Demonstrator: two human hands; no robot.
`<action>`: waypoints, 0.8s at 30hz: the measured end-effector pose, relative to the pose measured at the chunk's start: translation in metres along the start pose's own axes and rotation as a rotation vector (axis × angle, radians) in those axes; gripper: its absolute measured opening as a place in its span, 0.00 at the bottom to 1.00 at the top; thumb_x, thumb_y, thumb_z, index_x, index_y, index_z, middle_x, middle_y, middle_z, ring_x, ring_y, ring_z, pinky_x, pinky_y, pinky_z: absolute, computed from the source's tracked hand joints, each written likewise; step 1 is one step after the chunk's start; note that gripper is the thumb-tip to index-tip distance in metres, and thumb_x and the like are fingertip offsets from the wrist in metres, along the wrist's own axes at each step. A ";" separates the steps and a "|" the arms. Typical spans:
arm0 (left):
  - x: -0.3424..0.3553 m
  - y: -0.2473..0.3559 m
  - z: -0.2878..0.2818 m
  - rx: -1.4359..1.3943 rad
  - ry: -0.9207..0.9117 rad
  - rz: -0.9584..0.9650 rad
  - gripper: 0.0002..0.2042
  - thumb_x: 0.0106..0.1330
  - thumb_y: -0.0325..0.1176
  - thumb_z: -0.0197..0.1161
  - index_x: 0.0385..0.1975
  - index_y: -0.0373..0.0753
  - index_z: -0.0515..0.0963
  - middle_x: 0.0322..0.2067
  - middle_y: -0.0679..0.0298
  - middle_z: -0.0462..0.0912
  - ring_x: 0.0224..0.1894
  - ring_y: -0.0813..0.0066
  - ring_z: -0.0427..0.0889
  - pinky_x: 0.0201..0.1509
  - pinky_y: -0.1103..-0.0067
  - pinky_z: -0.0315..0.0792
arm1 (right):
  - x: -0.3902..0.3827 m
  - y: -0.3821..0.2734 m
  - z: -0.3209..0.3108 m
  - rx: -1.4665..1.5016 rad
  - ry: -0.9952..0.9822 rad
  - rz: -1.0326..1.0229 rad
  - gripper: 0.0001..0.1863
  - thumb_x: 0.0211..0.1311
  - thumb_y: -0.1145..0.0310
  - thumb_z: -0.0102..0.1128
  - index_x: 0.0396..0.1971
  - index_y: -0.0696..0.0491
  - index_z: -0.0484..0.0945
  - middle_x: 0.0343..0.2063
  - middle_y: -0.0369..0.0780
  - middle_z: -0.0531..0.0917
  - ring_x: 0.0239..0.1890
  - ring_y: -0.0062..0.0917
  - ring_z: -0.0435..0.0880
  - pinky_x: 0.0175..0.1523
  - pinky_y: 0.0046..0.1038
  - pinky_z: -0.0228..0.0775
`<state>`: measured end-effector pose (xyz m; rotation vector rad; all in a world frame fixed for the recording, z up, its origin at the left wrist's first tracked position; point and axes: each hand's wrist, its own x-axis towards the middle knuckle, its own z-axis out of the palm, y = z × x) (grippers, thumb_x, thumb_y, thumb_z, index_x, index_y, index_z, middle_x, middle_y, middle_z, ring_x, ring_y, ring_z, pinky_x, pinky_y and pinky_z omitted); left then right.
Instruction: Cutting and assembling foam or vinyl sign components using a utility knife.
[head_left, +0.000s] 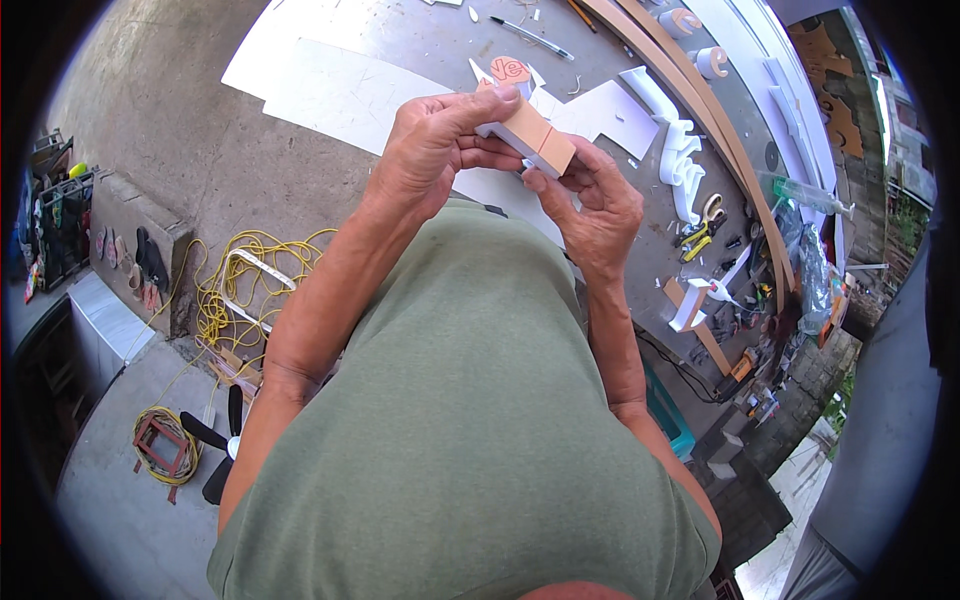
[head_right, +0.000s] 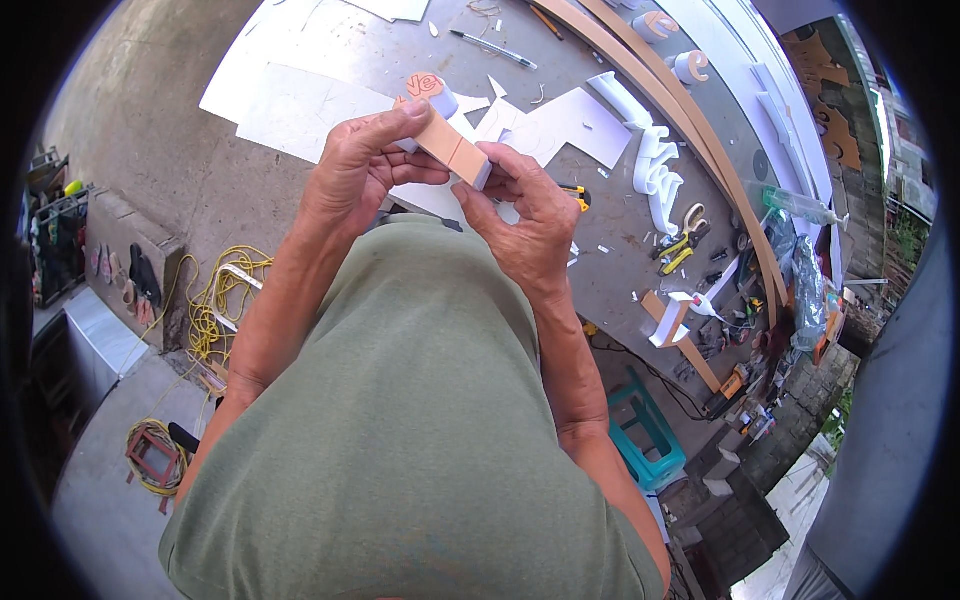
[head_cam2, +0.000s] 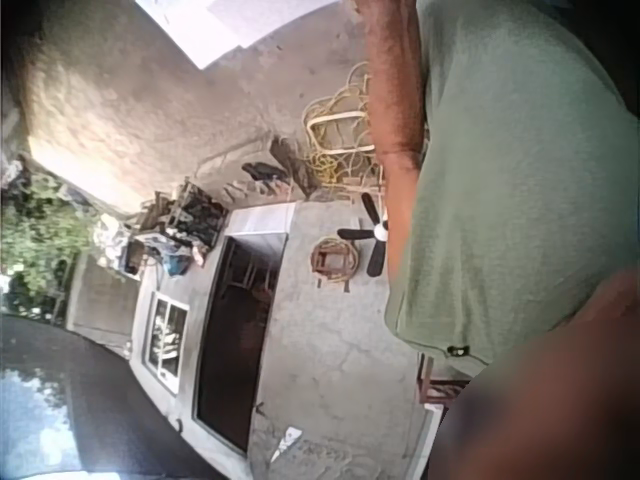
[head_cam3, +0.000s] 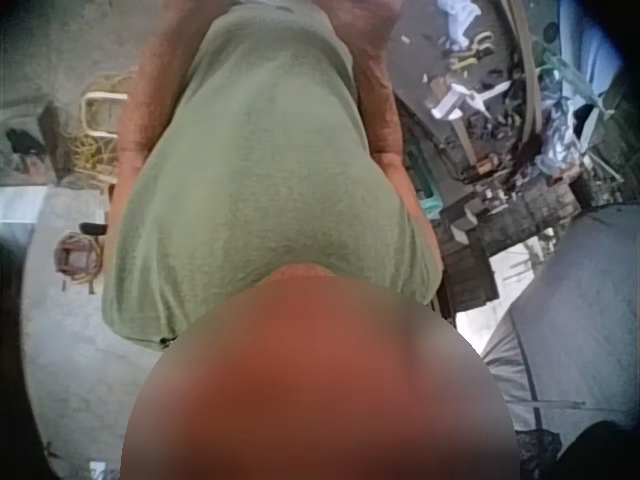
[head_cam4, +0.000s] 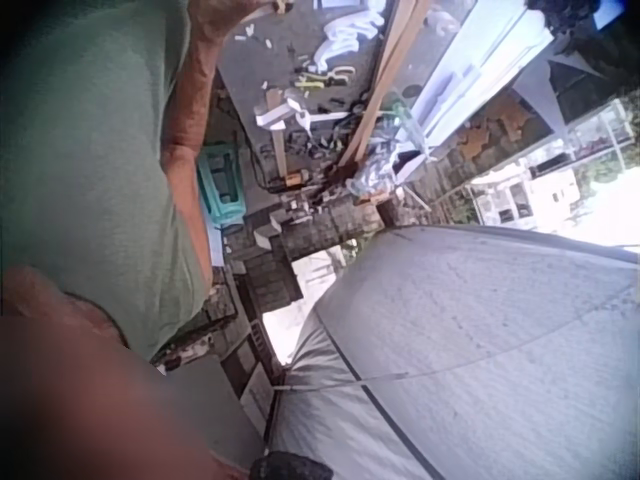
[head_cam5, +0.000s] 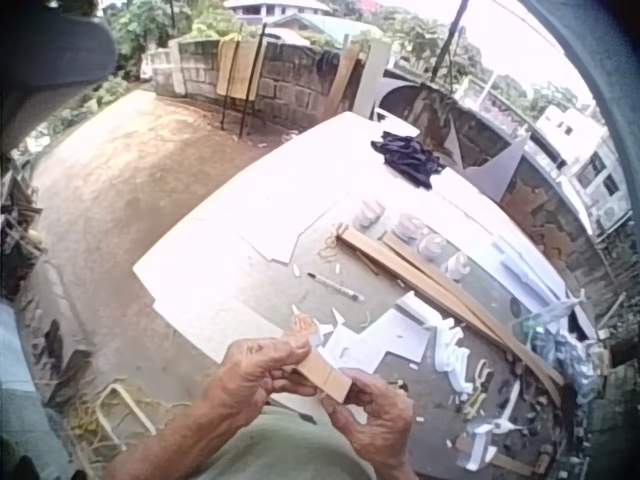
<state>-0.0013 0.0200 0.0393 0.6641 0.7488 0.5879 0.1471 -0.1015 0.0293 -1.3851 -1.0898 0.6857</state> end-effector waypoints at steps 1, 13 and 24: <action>0.000 0.001 0.000 0.022 -0.001 0.001 0.26 0.60 0.43 0.72 0.39 0.19 0.78 0.32 0.48 0.84 0.29 0.68 0.87 0.36 0.78 0.86 | -0.001 0.004 -0.002 0.002 -0.013 -0.005 0.22 0.54 0.80 0.72 0.51 0.61 0.79 0.43 0.44 0.85 0.42 0.26 0.87 0.46 0.27 0.85; 0.003 -0.001 0.000 0.063 -0.001 0.000 0.27 0.58 0.43 0.73 0.39 0.18 0.78 0.31 0.49 0.84 0.29 0.69 0.87 0.37 0.79 0.86 | -0.002 0.011 -0.004 0.037 -0.005 0.026 0.23 0.53 0.79 0.73 0.51 0.60 0.80 0.41 0.44 0.86 0.41 0.25 0.87 0.46 0.26 0.85; -0.032 0.017 0.042 0.610 -0.010 0.349 0.31 0.58 0.30 0.75 0.58 0.23 0.67 0.40 0.49 0.85 0.42 0.69 0.87 0.43 0.80 0.83 | -0.012 0.005 -0.005 -0.268 0.115 -0.084 0.28 0.49 0.80 0.75 0.54 0.60 0.78 0.45 0.45 0.86 0.47 0.28 0.86 0.51 0.30 0.81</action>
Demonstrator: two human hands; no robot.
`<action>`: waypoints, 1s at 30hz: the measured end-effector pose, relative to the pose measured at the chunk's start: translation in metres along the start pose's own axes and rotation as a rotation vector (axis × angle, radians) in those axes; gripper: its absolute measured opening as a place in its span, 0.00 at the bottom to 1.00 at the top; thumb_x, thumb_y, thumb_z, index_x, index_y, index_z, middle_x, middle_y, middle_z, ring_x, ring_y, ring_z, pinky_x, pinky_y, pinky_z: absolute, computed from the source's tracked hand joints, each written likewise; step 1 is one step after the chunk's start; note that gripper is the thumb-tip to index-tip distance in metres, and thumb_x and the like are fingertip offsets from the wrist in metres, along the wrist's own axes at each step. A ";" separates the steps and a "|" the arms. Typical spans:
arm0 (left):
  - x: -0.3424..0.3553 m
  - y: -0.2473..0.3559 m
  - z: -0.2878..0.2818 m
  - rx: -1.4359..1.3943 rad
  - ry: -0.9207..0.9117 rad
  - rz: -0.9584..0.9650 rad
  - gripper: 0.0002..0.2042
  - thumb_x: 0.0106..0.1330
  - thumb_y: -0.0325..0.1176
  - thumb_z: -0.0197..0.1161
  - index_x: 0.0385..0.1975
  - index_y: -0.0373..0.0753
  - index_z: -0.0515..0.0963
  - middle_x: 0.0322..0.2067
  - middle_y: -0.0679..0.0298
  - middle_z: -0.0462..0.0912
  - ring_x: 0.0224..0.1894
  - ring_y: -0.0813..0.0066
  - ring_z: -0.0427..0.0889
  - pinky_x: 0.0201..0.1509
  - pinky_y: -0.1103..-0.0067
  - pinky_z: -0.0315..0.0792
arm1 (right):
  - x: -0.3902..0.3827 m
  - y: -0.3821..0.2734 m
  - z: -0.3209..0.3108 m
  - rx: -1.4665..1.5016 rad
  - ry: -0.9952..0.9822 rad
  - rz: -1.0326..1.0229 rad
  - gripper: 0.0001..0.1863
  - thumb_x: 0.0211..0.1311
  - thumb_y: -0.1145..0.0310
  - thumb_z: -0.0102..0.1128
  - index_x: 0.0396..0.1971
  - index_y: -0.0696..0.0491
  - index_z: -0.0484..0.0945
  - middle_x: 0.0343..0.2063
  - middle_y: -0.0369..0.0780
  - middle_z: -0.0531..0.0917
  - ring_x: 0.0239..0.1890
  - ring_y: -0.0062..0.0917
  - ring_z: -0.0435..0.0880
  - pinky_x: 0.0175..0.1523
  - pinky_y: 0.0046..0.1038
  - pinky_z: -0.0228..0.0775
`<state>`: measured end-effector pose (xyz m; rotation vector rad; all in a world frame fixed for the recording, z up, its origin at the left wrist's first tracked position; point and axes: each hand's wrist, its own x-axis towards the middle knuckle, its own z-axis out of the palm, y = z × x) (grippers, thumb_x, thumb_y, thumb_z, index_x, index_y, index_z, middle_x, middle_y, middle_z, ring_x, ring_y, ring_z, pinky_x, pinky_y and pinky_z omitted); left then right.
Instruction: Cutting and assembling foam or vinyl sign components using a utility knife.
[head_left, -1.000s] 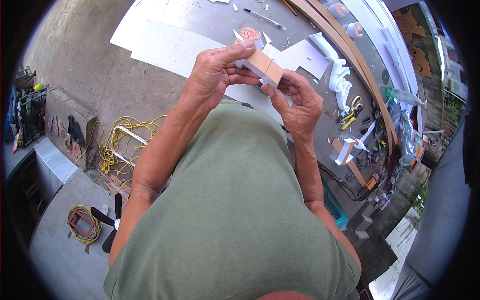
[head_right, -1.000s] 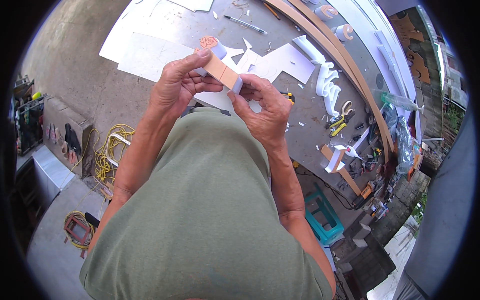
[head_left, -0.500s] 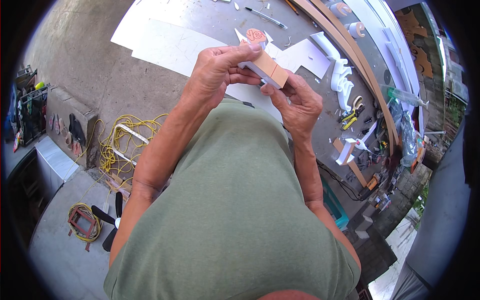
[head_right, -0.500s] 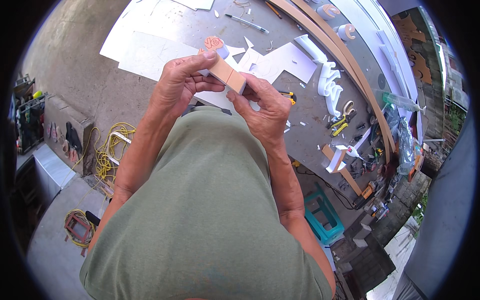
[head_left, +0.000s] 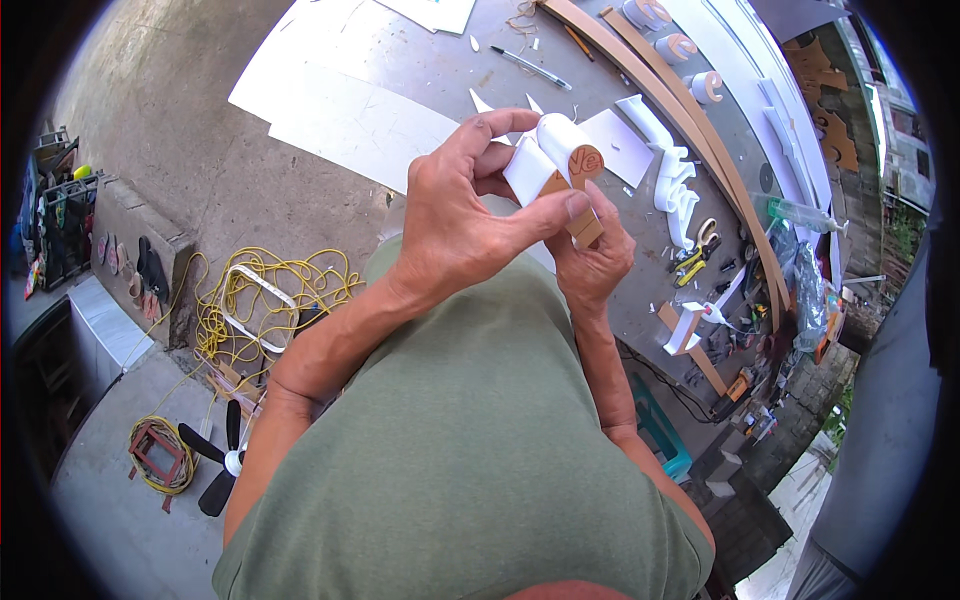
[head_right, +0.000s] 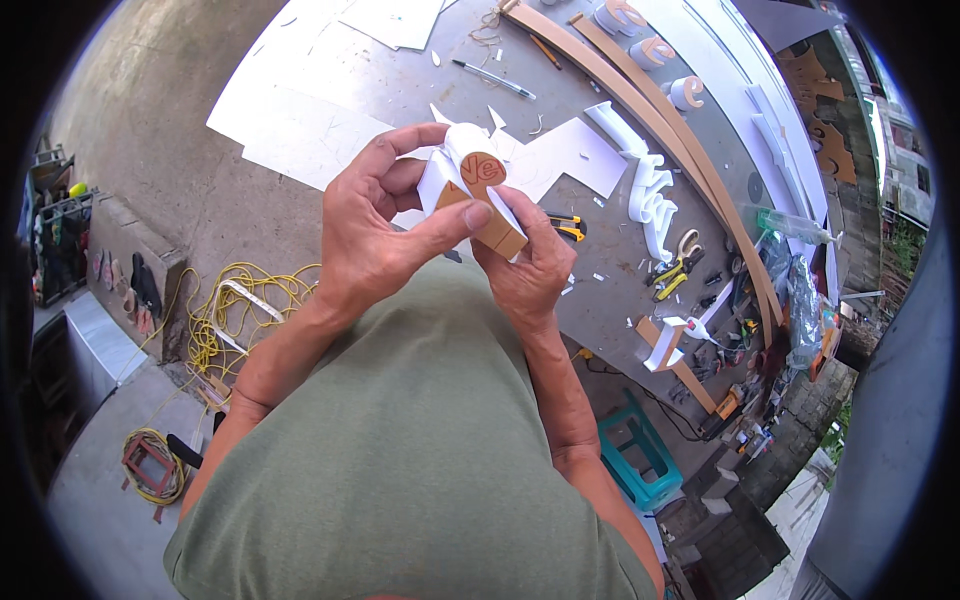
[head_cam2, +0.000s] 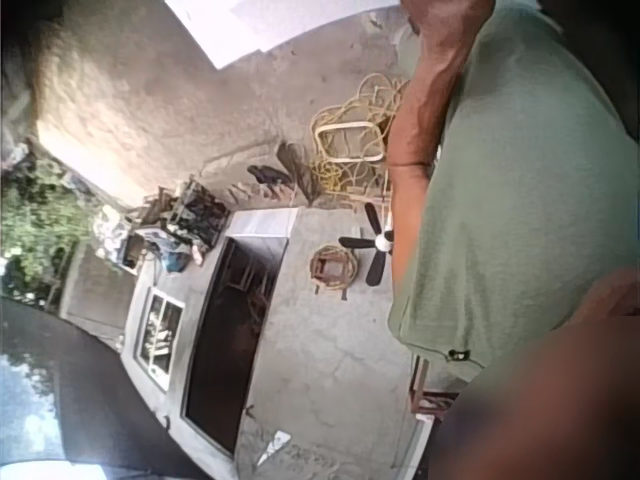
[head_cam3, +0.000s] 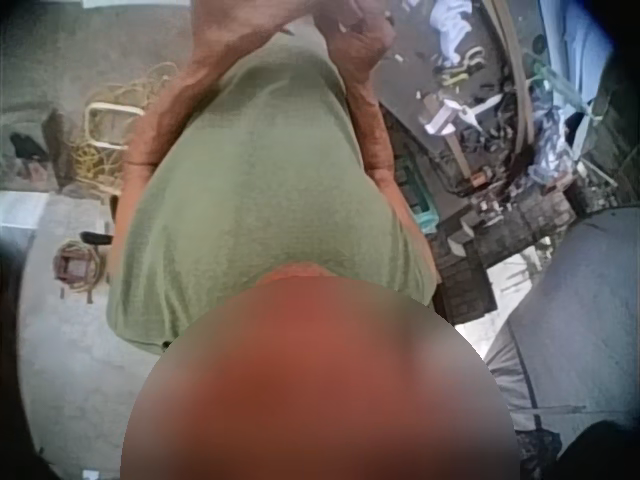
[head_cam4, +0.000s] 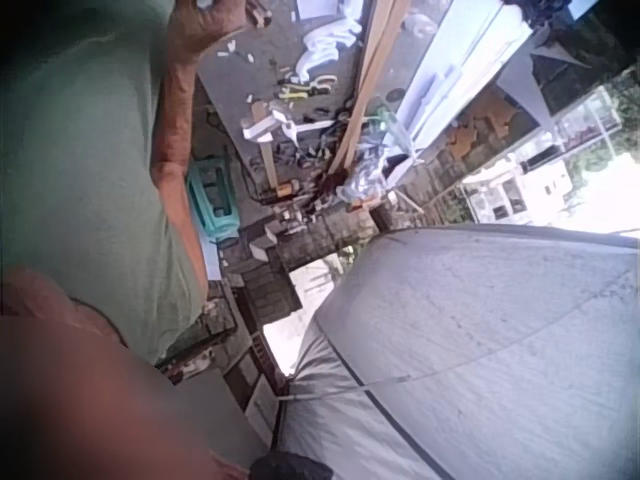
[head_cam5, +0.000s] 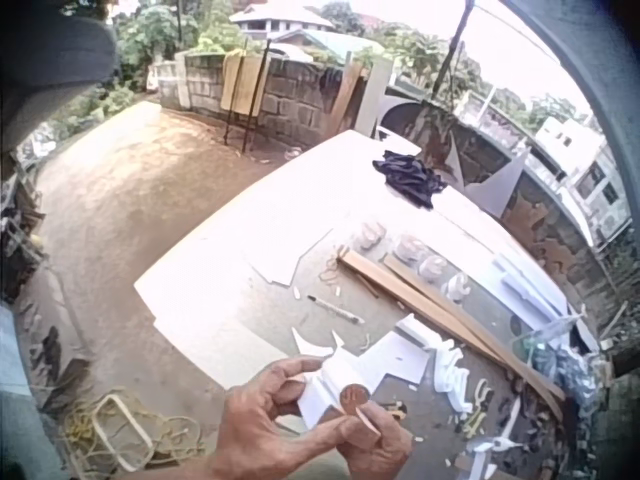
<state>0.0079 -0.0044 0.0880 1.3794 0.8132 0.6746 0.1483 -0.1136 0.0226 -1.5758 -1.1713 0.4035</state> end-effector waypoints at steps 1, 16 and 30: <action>-0.001 0.001 0.001 -0.002 0.000 0.007 0.31 0.58 0.30 0.75 0.58 0.23 0.67 0.40 0.49 0.85 0.42 0.69 0.87 0.43 0.80 0.83 | -0.001 0.002 -0.001 -0.002 0.028 -0.016 0.30 0.46 0.78 0.78 0.53 0.60 0.79 0.45 0.46 0.86 0.47 0.30 0.86 0.52 0.31 0.79; 0.001 -0.009 0.002 0.043 0.022 0.182 0.32 0.55 0.29 0.78 0.56 0.28 0.66 0.40 0.51 0.85 0.44 0.71 0.86 0.46 0.79 0.81 | 0.003 0.006 0.003 -0.097 0.086 -0.186 0.29 0.44 0.74 0.81 0.50 0.59 0.80 0.43 0.47 0.87 0.45 0.32 0.88 0.49 0.31 0.80; -0.001 -0.018 -0.002 -0.157 0.045 0.148 0.33 0.54 0.32 0.78 0.57 0.24 0.70 0.39 0.50 0.86 0.42 0.71 0.86 0.46 0.78 0.81 | 0.004 0.000 0.002 -0.129 0.032 -0.178 0.30 0.45 0.72 0.80 0.52 0.56 0.80 0.43 0.46 0.87 0.44 0.33 0.88 0.49 0.31 0.82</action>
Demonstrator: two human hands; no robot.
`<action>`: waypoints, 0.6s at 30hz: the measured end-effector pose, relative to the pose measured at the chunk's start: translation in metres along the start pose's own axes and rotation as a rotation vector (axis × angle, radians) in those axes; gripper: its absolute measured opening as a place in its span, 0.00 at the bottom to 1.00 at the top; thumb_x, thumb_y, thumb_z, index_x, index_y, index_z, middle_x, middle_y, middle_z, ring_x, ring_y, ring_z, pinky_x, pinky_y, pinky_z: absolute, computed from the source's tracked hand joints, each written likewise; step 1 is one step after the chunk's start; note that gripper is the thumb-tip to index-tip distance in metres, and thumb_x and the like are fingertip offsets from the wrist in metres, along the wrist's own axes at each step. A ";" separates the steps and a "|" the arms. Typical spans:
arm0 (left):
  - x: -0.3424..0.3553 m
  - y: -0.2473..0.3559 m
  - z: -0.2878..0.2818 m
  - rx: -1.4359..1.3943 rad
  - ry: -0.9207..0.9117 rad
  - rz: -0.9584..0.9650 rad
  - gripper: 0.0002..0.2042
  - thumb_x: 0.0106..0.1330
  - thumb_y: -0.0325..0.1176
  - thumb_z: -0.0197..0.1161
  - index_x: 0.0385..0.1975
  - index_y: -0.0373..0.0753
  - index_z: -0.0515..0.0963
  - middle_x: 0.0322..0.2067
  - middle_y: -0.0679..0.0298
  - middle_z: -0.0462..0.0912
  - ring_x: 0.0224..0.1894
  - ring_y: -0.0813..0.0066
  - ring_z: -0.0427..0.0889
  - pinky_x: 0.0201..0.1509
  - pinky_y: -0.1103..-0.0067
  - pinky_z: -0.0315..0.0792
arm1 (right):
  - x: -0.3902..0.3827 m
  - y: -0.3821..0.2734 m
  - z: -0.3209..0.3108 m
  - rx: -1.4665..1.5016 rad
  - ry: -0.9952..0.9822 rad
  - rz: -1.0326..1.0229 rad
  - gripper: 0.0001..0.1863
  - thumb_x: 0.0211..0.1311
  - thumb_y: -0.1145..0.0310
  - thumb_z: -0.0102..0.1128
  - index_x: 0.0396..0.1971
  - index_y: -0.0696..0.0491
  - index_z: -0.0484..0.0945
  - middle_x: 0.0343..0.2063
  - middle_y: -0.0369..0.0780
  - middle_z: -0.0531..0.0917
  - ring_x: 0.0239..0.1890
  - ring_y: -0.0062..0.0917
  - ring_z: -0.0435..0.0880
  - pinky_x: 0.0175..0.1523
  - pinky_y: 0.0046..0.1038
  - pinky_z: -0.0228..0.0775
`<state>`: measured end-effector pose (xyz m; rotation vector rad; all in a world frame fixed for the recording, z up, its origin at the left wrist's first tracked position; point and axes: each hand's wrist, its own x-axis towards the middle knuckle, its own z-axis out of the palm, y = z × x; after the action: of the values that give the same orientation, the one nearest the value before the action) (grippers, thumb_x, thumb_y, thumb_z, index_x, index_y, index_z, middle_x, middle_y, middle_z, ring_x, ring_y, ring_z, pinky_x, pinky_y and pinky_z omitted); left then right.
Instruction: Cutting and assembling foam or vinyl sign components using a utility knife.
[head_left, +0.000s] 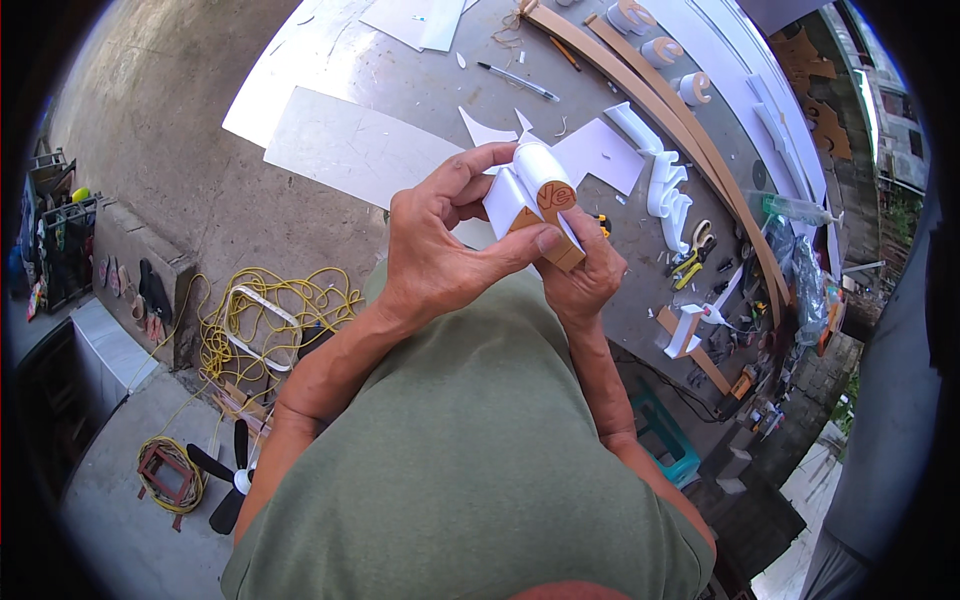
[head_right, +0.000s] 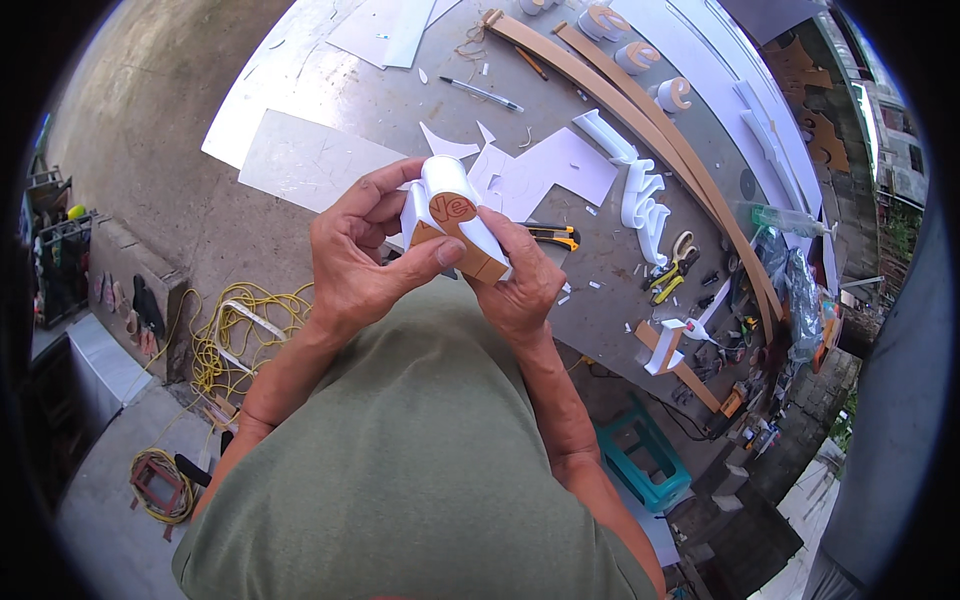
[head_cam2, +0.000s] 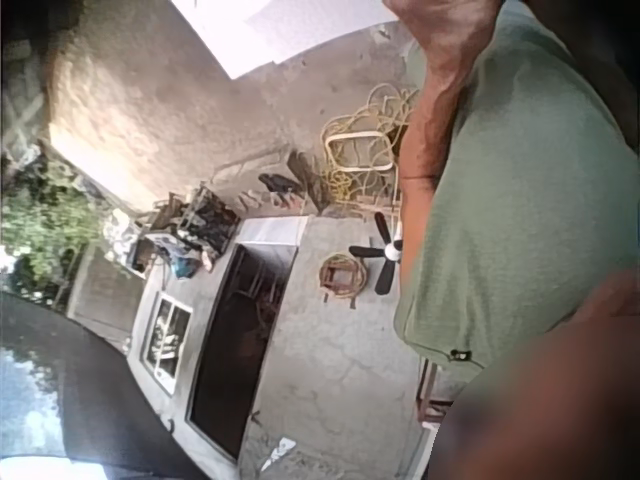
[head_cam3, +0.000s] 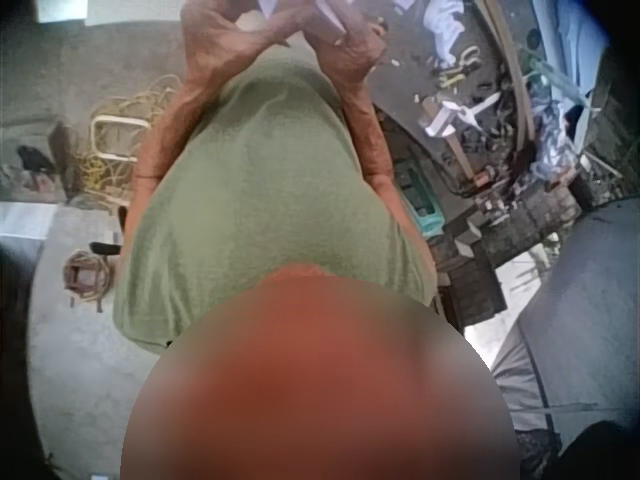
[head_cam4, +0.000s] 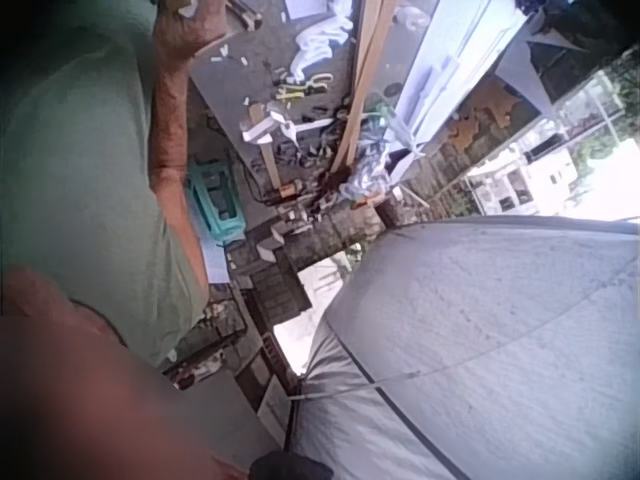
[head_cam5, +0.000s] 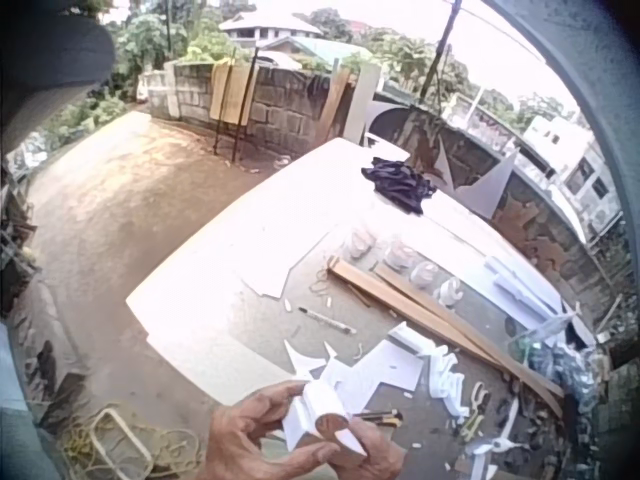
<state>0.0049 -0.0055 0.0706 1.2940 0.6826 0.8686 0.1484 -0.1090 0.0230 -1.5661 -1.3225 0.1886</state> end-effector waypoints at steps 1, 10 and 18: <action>0.000 0.001 -0.001 0.001 -0.002 0.003 0.33 0.54 0.32 0.78 0.57 0.24 0.70 0.39 0.50 0.86 0.42 0.71 0.86 0.46 0.78 0.81 | 0.000 0.000 0.000 0.006 0.001 -0.003 0.30 0.45 0.72 0.80 0.52 0.56 0.80 0.44 0.46 0.86 0.45 0.33 0.88 0.49 0.31 0.82; -0.005 0.002 -0.008 0.143 -0.094 0.161 0.32 0.51 0.28 0.79 0.57 0.26 0.73 0.44 0.51 0.84 0.47 0.68 0.84 0.52 0.75 0.79 | 0.022 0.007 -0.039 0.385 -0.286 0.301 0.18 0.64 0.82 0.58 0.55 0.60 0.77 0.47 0.48 0.84 0.49 0.31 0.84 0.50 0.31 0.79; 0.000 0.010 0.002 0.463 -0.132 0.422 0.32 0.45 0.32 0.81 0.53 0.30 0.78 0.42 0.52 0.86 0.37 0.65 0.87 0.38 0.75 0.80 | 0.054 -0.021 -0.049 0.527 -0.255 0.110 0.36 0.57 0.49 0.71 0.58 0.59 0.76 0.51 0.47 0.82 0.46 0.31 0.83 0.45 0.30 0.77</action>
<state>0.0047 -0.0060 0.0811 1.9414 0.5286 0.9838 0.1881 -0.0973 0.0867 -1.1862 -1.2472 0.7636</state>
